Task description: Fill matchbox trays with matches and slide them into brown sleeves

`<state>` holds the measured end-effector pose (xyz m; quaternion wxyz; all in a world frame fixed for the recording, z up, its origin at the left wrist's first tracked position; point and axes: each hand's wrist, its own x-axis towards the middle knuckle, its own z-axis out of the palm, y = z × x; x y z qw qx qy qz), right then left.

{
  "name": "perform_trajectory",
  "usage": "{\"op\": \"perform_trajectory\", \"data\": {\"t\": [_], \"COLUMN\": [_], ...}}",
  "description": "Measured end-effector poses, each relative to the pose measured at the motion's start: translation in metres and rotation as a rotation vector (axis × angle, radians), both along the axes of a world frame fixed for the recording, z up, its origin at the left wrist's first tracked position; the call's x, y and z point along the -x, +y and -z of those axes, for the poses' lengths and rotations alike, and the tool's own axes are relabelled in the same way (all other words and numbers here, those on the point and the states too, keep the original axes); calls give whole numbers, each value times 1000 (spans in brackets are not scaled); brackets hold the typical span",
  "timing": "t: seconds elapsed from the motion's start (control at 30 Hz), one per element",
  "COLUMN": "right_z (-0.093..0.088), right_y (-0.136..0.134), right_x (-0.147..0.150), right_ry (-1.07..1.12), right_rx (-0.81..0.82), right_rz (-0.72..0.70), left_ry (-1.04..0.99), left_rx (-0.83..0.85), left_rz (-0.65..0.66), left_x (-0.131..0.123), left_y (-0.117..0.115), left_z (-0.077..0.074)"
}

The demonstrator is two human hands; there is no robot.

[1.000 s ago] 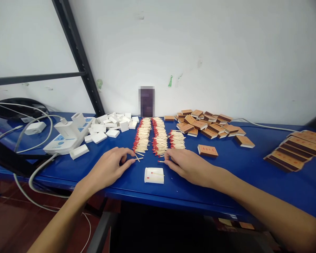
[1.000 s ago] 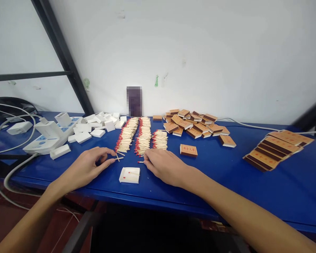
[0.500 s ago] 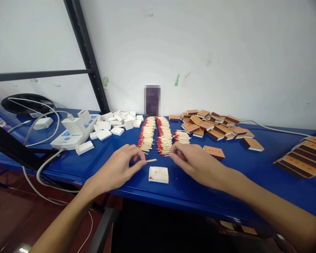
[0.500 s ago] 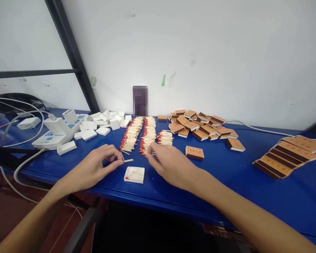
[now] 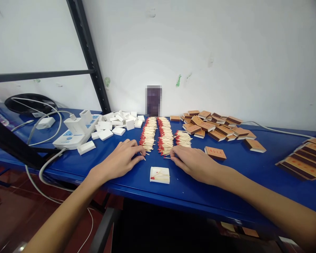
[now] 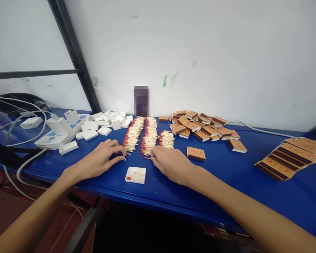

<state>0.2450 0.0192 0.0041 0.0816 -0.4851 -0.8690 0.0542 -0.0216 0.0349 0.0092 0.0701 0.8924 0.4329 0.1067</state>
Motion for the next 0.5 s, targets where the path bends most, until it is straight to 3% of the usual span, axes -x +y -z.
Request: {"op": "perform_trajectory", "data": {"t": [0.17,0.27,0.5], "right_z": [-18,-21,-9], "right_y": [-22,-31,-1], "right_x": [13,18,-1], "right_ry": [207,219,65], "right_rx": [5,65,-35], "right_rz": [-43,-111,15], "left_ry": [-11,-62,-169], "left_rx": [8,11,68], "left_rz": [51,69,132], "left_x": [-1,-3,-30], "left_y": [3,0,-40], "left_z": [3,0,-14]}}
